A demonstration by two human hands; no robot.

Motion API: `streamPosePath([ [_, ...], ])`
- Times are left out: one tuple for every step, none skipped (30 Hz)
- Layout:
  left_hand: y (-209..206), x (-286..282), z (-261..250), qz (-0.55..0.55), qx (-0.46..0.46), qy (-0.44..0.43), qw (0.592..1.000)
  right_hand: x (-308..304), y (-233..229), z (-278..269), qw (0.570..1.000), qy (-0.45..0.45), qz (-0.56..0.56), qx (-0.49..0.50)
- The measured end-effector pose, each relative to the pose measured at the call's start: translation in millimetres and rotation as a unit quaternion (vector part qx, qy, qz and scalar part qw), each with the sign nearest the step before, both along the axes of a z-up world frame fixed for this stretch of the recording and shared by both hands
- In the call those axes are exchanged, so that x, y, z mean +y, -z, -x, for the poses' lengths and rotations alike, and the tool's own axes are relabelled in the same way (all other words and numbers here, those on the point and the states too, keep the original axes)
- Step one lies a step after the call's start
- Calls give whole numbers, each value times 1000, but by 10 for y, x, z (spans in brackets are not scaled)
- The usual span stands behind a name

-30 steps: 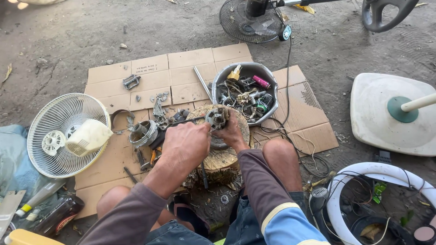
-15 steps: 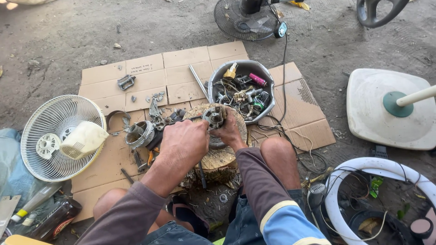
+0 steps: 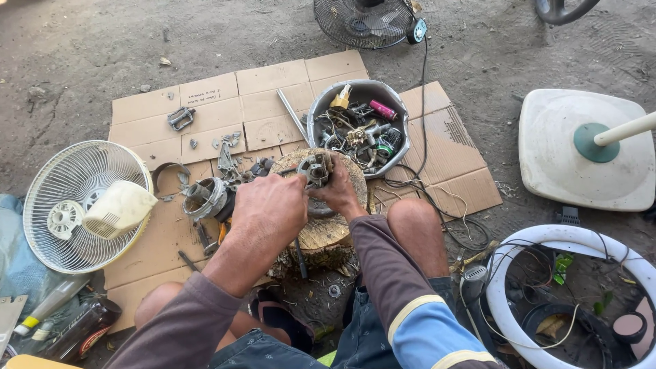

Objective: Repairing a fan motor by disassembling and adjusting components using various hand tools

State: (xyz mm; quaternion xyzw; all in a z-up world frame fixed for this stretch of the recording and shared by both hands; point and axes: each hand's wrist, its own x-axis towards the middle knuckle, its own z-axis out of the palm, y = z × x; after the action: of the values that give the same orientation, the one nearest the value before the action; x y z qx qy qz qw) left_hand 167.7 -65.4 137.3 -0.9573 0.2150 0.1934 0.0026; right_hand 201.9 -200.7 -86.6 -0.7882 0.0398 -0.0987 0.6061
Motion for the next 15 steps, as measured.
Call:
streamPosePath([
  [-15,-2,7,0,0,1,1000,2,19,-15,1000,1,0,0],
  [-27,-3,17,-2,1,-4,1000,7,42,-21,1000,2,4,1],
  [-40,-3,28,-3,3,-9,1000,13,64,-28,1000,3,9,3],
  [-96,-19,39,-4,3,-8,1000,5,46,-19,1000,3,8,3],
  [-153,-35,53,-9,9,-9,1000,-1,28,-10,1000,1,2,3],
  [-211,-46,66,-13,14,-10,1000,-2,7,-6,1000,-1,-4,3],
  [-204,-40,63,-14,13,-10,1000,6,35,-17,1000,-1,-5,2],
  [-191,-39,62,-12,11,-8,1000,5,67,-20,1000,-1,-8,-8],
  [-178,-38,60,-11,8,-5,1000,4,99,-22,1000,0,-10,-18],
  [-162,-48,51,-11,8,-5,1000,-1,80,-14,1000,1,-10,-18],
  [-146,-57,41,-14,10,-3,1000,-5,60,-8,1000,4,-11,-19],
  [-135,-62,25,-18,12,-2,1000,-2,37,-11,1000,6,-12,-21],
  [-111,-64,17,-18,12,-2,1000,4,18,-7,1000,5,-13,-21],
  [-85,-67,13,-22,10,0,1000,6,-2,-2,1000,7,-7,-26],
  [-58,-68,11,-26,8,2,1000,10,-20,4,999,8,-1,-32],
])
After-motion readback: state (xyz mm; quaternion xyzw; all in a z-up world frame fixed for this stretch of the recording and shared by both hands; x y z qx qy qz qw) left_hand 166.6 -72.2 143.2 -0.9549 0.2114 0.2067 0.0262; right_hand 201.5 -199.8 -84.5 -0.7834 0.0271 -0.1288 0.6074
